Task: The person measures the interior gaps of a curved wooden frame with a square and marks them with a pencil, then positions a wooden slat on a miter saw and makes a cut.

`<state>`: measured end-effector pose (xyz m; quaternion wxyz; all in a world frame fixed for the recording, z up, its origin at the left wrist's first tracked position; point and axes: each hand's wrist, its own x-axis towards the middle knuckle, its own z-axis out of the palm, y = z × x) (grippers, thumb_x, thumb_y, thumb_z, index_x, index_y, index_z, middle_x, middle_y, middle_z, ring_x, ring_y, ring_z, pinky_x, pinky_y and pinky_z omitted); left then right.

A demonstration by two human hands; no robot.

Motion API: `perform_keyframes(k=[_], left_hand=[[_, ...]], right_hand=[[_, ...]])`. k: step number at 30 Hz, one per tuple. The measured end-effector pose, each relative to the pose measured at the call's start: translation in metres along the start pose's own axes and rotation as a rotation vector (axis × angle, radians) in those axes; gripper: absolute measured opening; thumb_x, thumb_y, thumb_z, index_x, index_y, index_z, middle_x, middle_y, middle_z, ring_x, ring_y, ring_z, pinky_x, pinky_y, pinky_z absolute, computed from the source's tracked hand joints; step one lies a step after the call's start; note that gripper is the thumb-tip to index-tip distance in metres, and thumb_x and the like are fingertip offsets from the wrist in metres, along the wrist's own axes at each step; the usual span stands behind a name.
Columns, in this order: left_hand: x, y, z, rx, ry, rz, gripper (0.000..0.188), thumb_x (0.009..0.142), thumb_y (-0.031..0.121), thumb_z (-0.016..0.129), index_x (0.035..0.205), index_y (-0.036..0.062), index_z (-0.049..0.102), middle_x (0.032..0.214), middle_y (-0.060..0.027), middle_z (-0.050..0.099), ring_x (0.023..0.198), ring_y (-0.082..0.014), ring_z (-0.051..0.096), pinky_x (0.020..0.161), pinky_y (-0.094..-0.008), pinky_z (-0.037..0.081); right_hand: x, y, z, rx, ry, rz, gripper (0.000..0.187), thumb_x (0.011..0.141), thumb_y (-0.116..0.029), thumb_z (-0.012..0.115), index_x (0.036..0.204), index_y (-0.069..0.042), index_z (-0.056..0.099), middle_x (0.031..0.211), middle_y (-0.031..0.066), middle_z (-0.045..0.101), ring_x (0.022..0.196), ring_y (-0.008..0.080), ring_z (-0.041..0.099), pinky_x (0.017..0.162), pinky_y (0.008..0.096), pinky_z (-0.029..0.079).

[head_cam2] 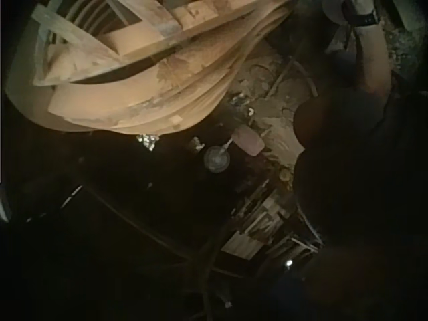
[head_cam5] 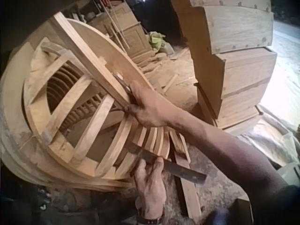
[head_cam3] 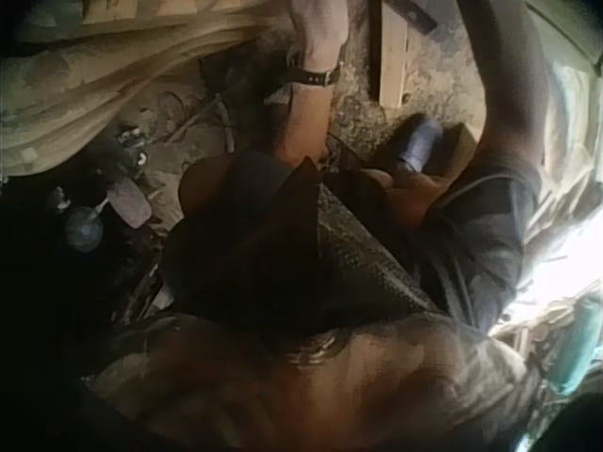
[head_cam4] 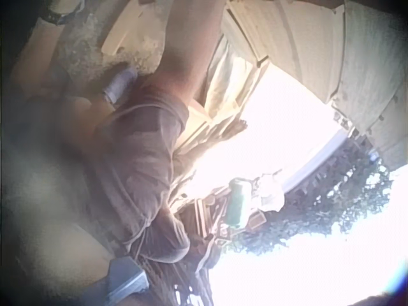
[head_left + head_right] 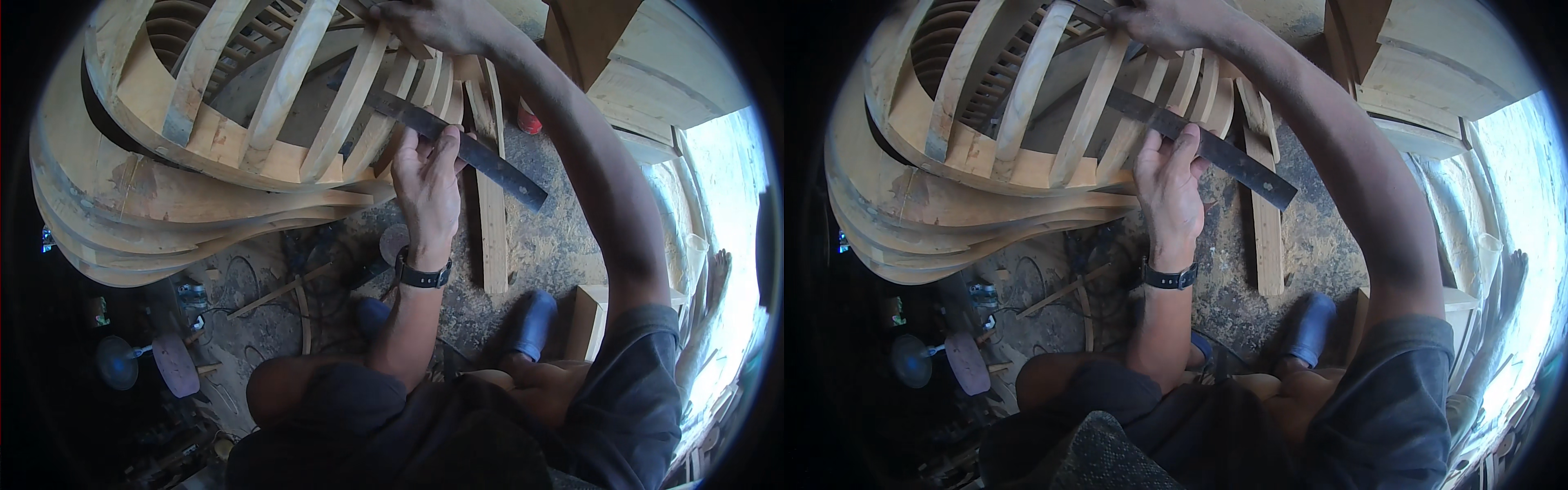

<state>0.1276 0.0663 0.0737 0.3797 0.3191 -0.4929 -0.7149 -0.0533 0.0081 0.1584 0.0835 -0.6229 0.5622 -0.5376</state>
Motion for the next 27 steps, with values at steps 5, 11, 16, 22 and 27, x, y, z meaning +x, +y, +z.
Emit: perform_keyframes(k=[5,11,16,22,27], left_hand=[[-0.018,-0.007,-0.006,-0.004,0.011,0.042,0.043,0.099,0.012,0.06,0.139,0.0017,0.049,0.111,-0.0066,0.064,0.097,-0.0135,0.063,0.079,-0.0287,0.053],[-0.024,-0.001,-0.003,-0.043,-0.002,0.029,0.047,0.1,0.016,0.061,0.142,-0.0004,0.048,0.113,-0.0073,0.062,0.096,-0.0111,0.061,0.079,-0.0282,0.053],[-0.026,0.0,-0.009,-0.012,-0.057,0.032,0.046,0.099,0.01,0.061,0.141,-0.0016,0.049,0.109,-0.0054,0.062,0.091,-0.0103,0.061,0.079,-0.0268,0.052],[-0.027,-0.005,-0.004,-0.045,-0.001,0.105,0.044,0.096,0.003,0.061,0.138,0.0006,0.046,0.108,-0.0068,0.064,0.094,-0.0106,0.061,0.08,-0.028,0.052],[-0.026,0.0,0.001,-0.123,0.104,0.072,0.041,0.096,0.007,0.062,0.134,0.0025,0.049,0.122,-0.0123,0.065,0.1,-0.0114,0.06,0.083,-0.0297,0.052]], right_hand=[[0.003,-0.024,-0.009,0.24,-0.159,0.204,0.017,0.096,-0.009,0.058,0.11,-0.001,0.053,0.081,0.0078,0.062,0.071,0.0177,0.061,0.062,0.0348,0.05],[-0.001,-0.019,-0.008,0.214,-0.097,0.127,0.019,0.097,-0.01,0.059,0.113,-0.001,0.052,0.083,0.0071,0.061,0.073,0.018,0.061,0.064,0.0346,0.05],[-0.003,-0.018,-0.009,0.196,-0.102,0.205,0.022,0.096,-0.009,0.06,0.114,0.0,0.05,0.089,0.0102,0.062,0.083,0.0194,0.061,0.072,0.0365,0.051],[-0.001,-0.004,-0.005,0.148,-0.068,0.036,0.022,0.094,-0.01,0.061,0.11,0.0,0.05,0.088,0.0124,0.061,0.082,0.0215,0.061,0.075,0.0374,0.05],[0.002,0.008,-0.003,-0.018,-0.046,0.031,0.028,0.091,-0.012,0.063,0.113,0.001,0.051,0.09,0.0177,0.061,0.088,0.0283,0.062,0.08,0.0406,0.049]])
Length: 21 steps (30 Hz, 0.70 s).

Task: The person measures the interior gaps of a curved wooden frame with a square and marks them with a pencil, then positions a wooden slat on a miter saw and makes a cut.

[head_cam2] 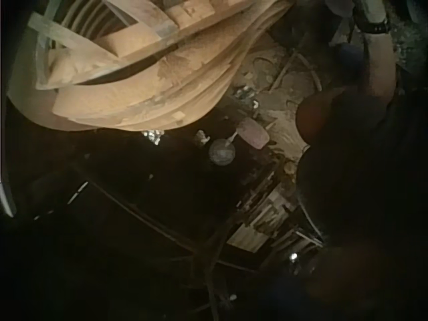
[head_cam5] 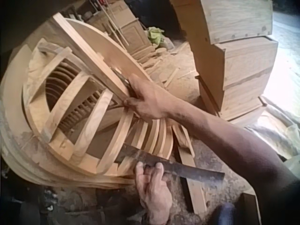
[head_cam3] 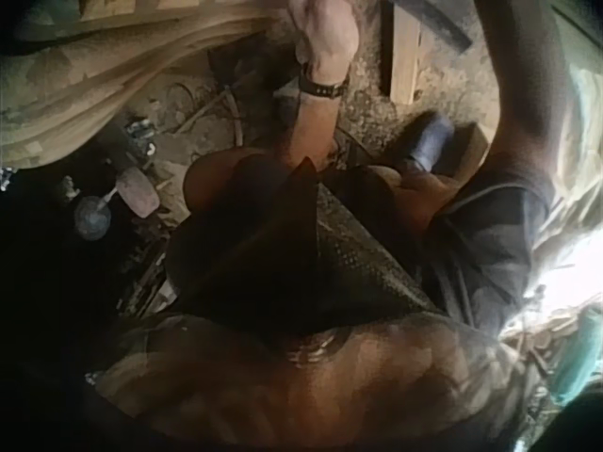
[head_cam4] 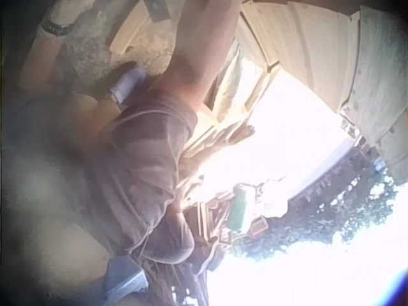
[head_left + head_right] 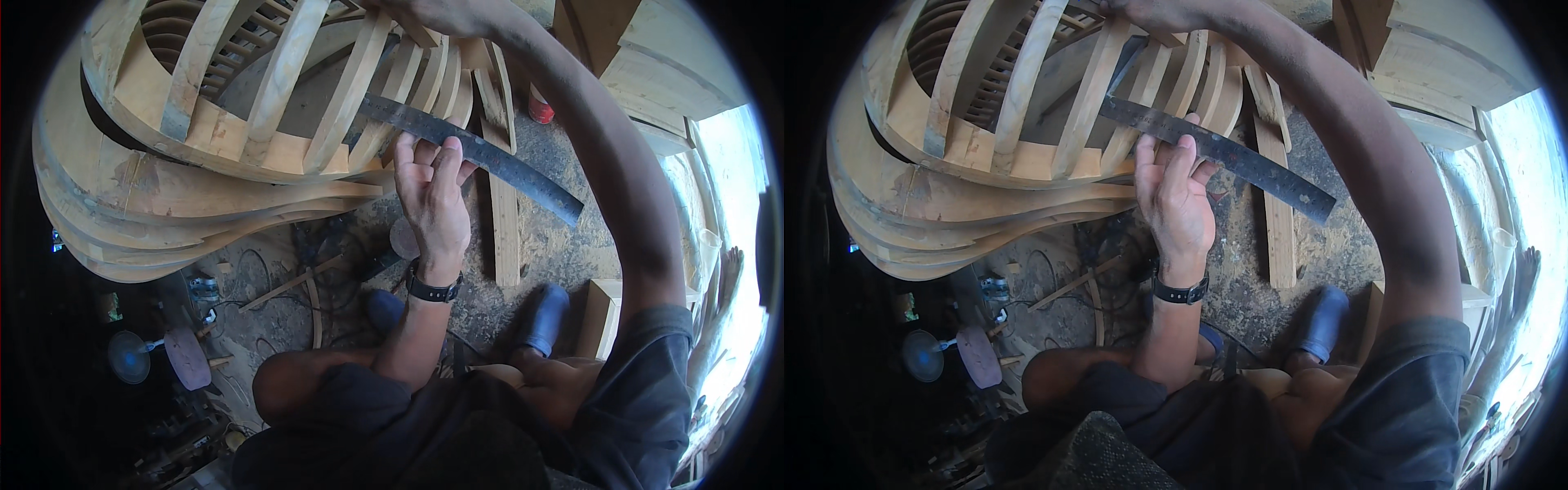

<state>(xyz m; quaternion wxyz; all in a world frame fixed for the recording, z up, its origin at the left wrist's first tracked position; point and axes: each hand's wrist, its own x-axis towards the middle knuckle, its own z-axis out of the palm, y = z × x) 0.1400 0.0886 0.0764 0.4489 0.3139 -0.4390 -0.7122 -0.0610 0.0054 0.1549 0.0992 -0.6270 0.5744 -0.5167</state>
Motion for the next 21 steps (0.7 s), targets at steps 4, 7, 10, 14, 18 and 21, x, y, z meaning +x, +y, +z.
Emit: perform_keyframes(k=[4,7,10,14,18,21], left_hand=[[0.004,-0.002,-0.003,-0.065,0.017,0.004,0.038,0.096,0.008,0.062,0.132,0.0033,0.052,0.128,-0.0135,0.064,0.1,-0.0116,0.06,0.085,-0.0294,0.051],[0.005,-0.005,-0.006,-0.076,0.024,0.0,0.037,0.094,0.006,0.063,0.13,0.0036,0.054,0.127,-0.0128,0.064,0.098,-0.0113,0.061,0.085,-0.0286,0.051],[0.007,-0.003,-0.009,-0.048,0.023,-0.005,0.04,0.093,0.003,0.063,0.131,0.0037,0.053,0.126,-0.0128,0.064,0.098,-0.0119,0.061,0.085,-0.0287,0.052],[0.014,0.0,-0.005,-0.028,-0.067,0.013,0.046,0.093,0.003,0.063,0.136,0.0041,0.047,0.126,-0.0141,0.062,0.101,-0.0145,0.063,0.087,-0.0341,0.056],[0.029,0.005,0.0,-0.075,-0.131,-0.015,0.05,0.095,0.006,0.063,0.14,0.0047,0.042,0.126,-0.0153,0.06,0.101,-0.0172,0.063,0.088,-0.0389,0.058],[0.047,0.01,0.01,-0.139,-0.115,0.01,0.042,0.097,0.008,0.062,0.136,0.0056,0.046,0.123,-0.0129,0.061,0.099,-0.0179,0.063,0.088,-0.0368,0.057]], right_hand=[[0.001,0.005,0.005,0.069,0.078,-0.124,0.033,0.091,-0.012,0.064,0.118,0.0,0.051,0.096,0.0197,0.063,0.094,0.031,0.063,0.083,0.042,0.049],[0.005,0.012,0.01,0.026,0.197,-0.315,0.035,0.091,-0.012,0.064,0.121,-0.001,0.05,0.101,0.0207,0.063,0.097,0.032,0.063,0.087,0.043,0.049],[-0.001,0.0,0.0,0.064,0.024,-0.01,0.037,0.091,-0.012,0.063,0.123,0.0,0.05,0.106,0.0217,0.062,0.1,0.033,0.062,0.089,0.0434,0.048],[0.0,0.009,0.004,0.076,0.134,-0.193,0.037,0.091,-0.015,0.064,0.121,-0.001,0.05,0.102,0.0208,0.062,0.098,0.0322,0.062,0.087,0.0426,0.048],[0.001,0.011,0.003,-0.019,0.082,-0.093,0.033,0.091,-0.016,0.065,0.117,-0.001,0.051,0.095,0.0181,0.062,0.091,0.0307,0.061,0.082,0.041,0.048],[0.001,0.006,0.0,0.012,0.02,0.007,0.031,0.091,-0.017,0.065,0.113,-0.001,0.051,0.092,0.017,0.061,0.088,0.0294,0.06,0.08,0.0406,0.048]])
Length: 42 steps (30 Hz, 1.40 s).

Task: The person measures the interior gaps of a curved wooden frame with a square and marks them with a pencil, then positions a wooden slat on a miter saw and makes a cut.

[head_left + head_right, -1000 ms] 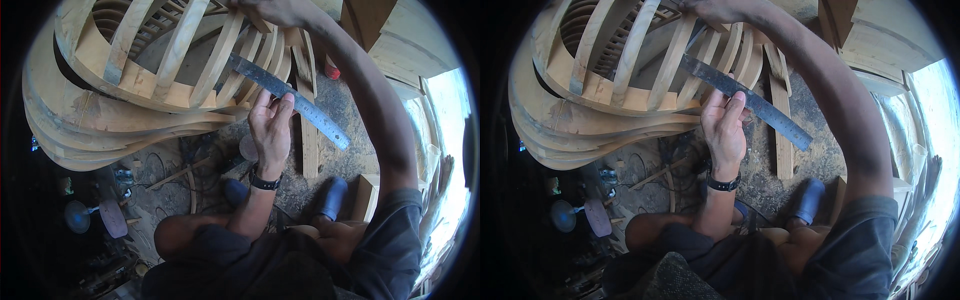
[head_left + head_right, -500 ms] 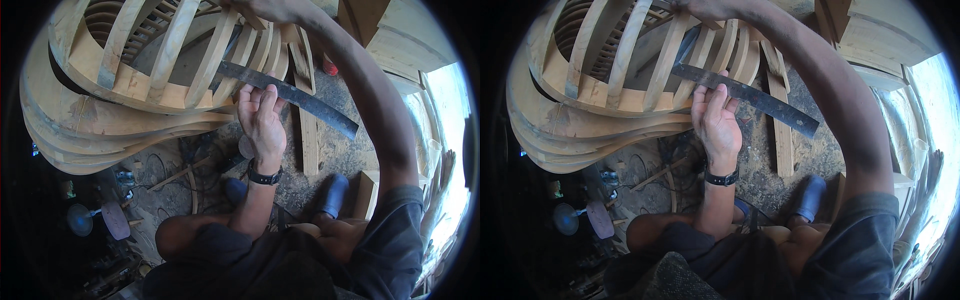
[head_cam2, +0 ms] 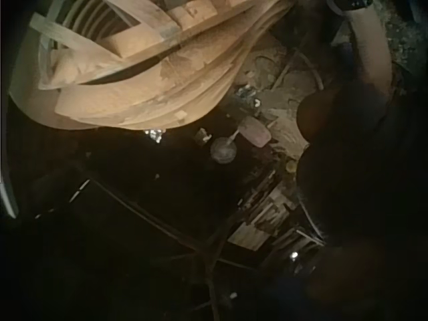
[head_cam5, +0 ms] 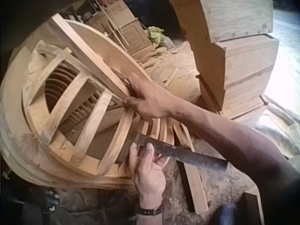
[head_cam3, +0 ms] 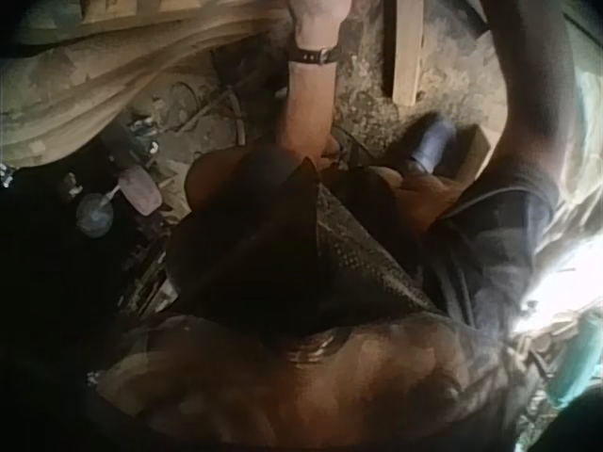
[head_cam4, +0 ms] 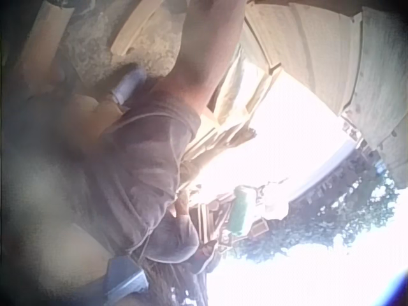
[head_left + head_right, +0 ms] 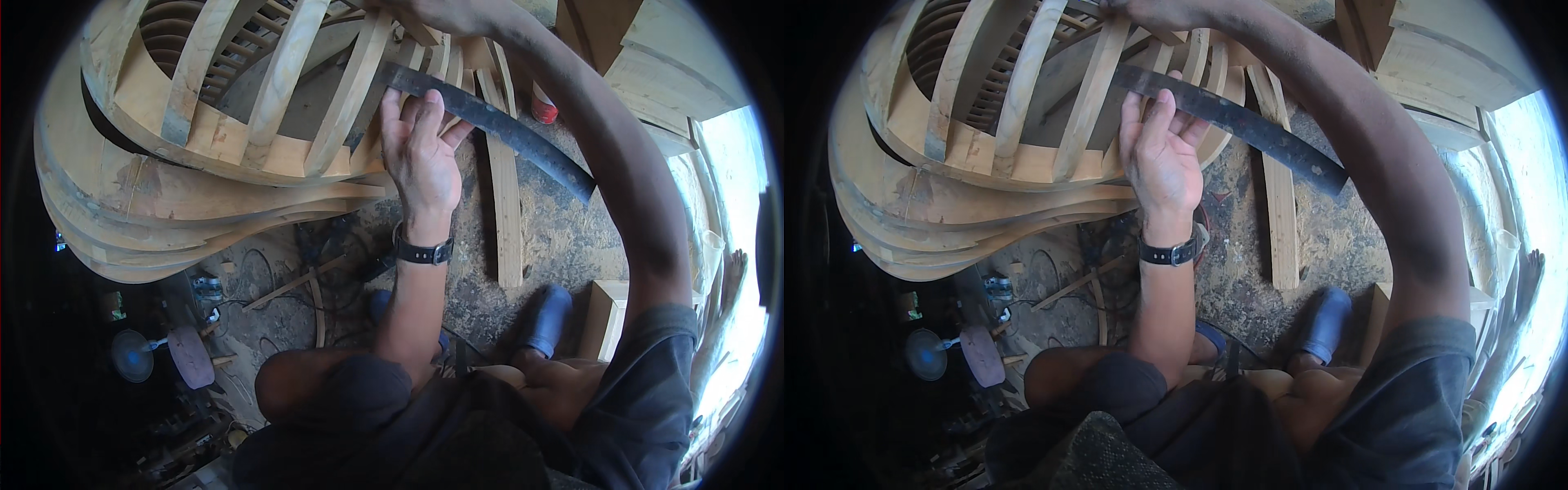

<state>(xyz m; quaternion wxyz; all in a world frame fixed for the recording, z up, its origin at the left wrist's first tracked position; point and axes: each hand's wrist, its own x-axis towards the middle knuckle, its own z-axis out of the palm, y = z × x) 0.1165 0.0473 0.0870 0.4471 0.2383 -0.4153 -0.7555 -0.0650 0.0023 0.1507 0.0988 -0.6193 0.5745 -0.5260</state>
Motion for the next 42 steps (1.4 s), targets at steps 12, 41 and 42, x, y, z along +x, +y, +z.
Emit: perform_keyframes(k=[12,41,42], left_hand=[[0.011,-0.005,-0.014,-0.072,-0.003,0.098,0.031,0.094,0.002,0.06,0.124,0.002,0.056,0.111,-0.0067,0.064,0.103,-0.0162,0.063,0.091,-0.0315,0.054],[0.079,-0.006,0.008,-0.267,-0.147,0.076,0.034,0.1,0.017,0.056,0.131,0.0038,0.054,0.125,-0.0078,0.058,0.114,-0.0185,0.054,0.104,-0.0371,0.045],[0.083,-0.007,0.005,-0.277,-0.172,0.078,0.035,0.101,0.02,0.054,0.132,0.004,0.052,0.126,-0.0081,0.057,0.115,-0.0191,0.053,0.105,-0.0377,0.044]], right_hand=[[0.001,0.0,0.003,0.085,0.027,-0.045,0.028,0.091,-0.016,0.065,0.11,-0.001,0.052,0.088,0.0138,0.06,0.086,0.0248,0.06,0.077,0.0396,0.049],[0.002,0.002,-0.002,0.184,-0.031,-0.071,0.034,0.092,-0.015,0.065,0.121,0.0,0.053,0.095,0.0098,0.059,0.091,0.0175,0.054,0.081,0.0346,0.047],[0.003,0.0,-0.003,0.131,-0.043,-0.036,0.034,0.092,-0.015,0.065,0.12,0.0,0.053,0.095,0.0102,0.059,0.091,0.0181,0.054,0.082,0.0349,0.047]])
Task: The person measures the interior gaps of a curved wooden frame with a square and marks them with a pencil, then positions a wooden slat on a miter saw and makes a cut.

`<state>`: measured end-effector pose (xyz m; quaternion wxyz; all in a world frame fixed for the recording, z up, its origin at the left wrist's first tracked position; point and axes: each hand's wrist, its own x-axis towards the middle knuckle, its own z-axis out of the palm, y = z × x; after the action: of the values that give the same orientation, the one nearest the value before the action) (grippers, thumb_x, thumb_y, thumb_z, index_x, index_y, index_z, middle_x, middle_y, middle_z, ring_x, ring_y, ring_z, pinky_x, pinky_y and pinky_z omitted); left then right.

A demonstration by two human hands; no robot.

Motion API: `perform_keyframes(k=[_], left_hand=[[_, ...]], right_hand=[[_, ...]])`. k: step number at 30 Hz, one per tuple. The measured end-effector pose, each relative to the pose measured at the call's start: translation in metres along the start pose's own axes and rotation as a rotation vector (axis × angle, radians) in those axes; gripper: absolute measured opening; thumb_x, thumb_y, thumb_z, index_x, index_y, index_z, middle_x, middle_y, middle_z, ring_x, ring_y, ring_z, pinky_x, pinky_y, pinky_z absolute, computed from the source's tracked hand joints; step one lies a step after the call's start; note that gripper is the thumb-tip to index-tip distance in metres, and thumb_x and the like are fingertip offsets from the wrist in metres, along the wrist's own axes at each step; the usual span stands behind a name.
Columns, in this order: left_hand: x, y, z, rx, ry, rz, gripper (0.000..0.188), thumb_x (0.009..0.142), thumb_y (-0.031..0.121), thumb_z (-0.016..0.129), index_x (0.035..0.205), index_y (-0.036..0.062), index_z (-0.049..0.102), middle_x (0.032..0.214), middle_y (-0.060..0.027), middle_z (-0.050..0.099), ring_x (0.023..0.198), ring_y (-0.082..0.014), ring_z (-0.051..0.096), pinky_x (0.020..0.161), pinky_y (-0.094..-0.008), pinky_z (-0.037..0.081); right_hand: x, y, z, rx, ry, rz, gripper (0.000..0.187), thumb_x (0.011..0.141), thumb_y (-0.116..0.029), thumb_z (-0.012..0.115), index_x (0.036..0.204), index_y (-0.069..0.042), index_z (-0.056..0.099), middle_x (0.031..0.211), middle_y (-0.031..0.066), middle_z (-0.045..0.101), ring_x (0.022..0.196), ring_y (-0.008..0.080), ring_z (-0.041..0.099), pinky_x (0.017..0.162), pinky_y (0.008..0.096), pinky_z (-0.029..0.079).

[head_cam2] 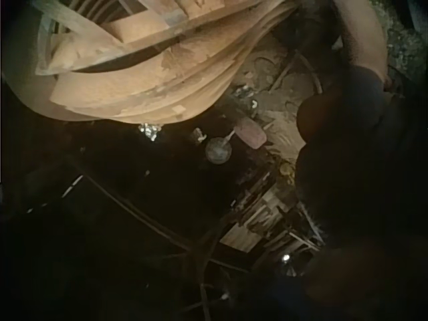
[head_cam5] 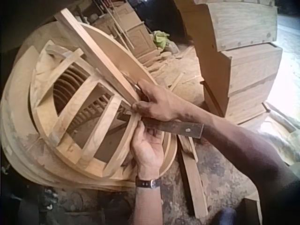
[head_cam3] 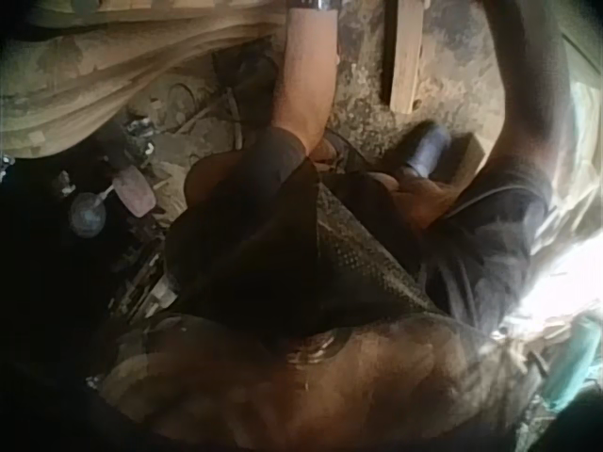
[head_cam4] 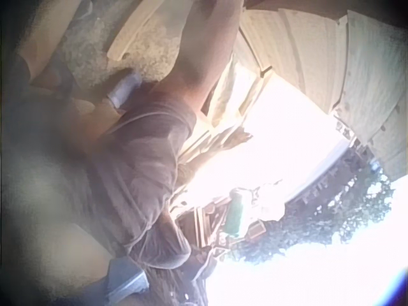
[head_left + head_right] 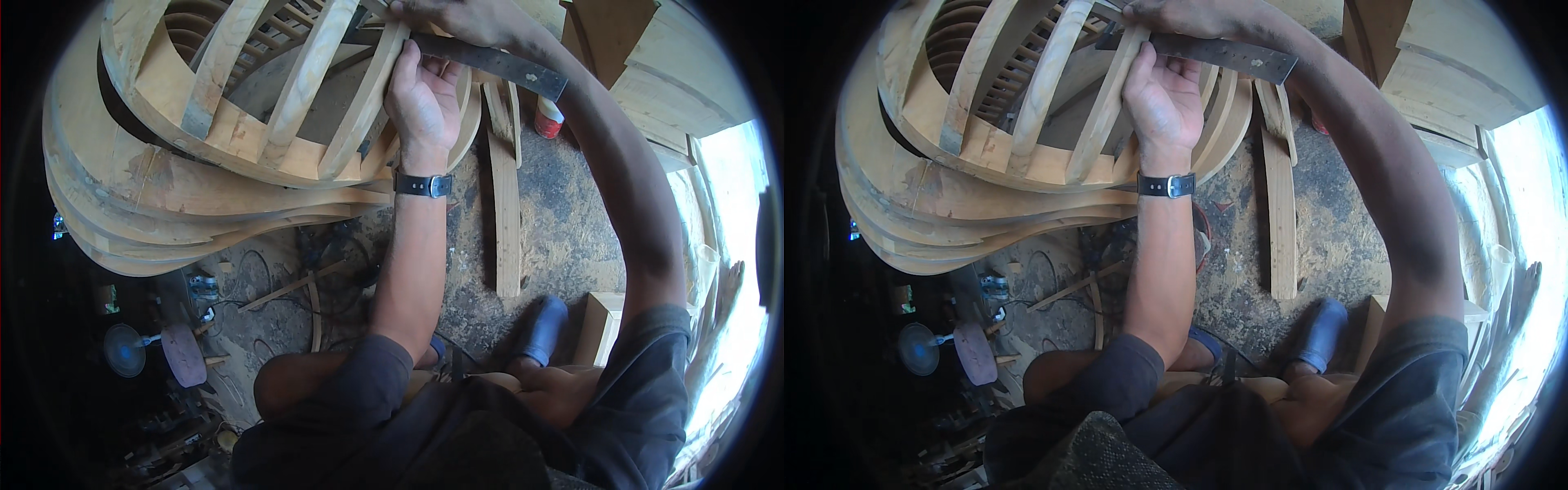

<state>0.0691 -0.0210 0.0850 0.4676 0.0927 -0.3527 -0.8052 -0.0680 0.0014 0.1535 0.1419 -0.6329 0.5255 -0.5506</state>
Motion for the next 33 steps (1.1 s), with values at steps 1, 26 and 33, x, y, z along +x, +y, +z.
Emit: perform_keyframes(k=[1,26,33], left_hand=[[0.004,0.0,-0.003,-0.011,-0.024,-0.001,0.036,0.102,0.023,0.052,0.133,0.0042,0.051,0.128,-0.0084,0.056,0.116,-0.0196,0.052,0.105,-0.0382,0.044],[0.014,-0.008,0.026,0.013,0.122,0.087,0.038,0.103,0.021,0.055,0.137,0.0047,0.051,0.128,-0.0097,0.057,0.119,-0.0227,0.055,0.103,-0.0441,0.051],[0.015,-0.007,0.024,0.008,0.086,0.057,0.04,0.104,0.02,0.051,0.14,0.0023,0.047,0.134,-0.0119,0.053,0.123,-0.0265,0.054,0.108,-0.046,0.048]], right_hand=[[0.001,-0.002,0.0,-0.053,-0.011,0.037,0.033,0.092,-0.015,0.066,0.119,0.0,0.053,0.095,0.0105,0.059,0.091,0.0187,0.055,0.082,0.0352,0.047],[0.002,-0.003,-0.009,0.077,-0.03,0.088,0.041,0.087,-0.021,0.073,0.119,0.0,0.058,0.09,0.0118,0.065,0.084,0.0187,0.061,0.077,0.0348,0.05],[0.001,-0.003,-0.018,-0.007,-0.05,0.128,0.035,0.087,-0.021,0.073,0.111,0.002,0.062,0.088,0.0084,0.067,0.084,0.0161,0.061,0.076,0.0339,0.05]])
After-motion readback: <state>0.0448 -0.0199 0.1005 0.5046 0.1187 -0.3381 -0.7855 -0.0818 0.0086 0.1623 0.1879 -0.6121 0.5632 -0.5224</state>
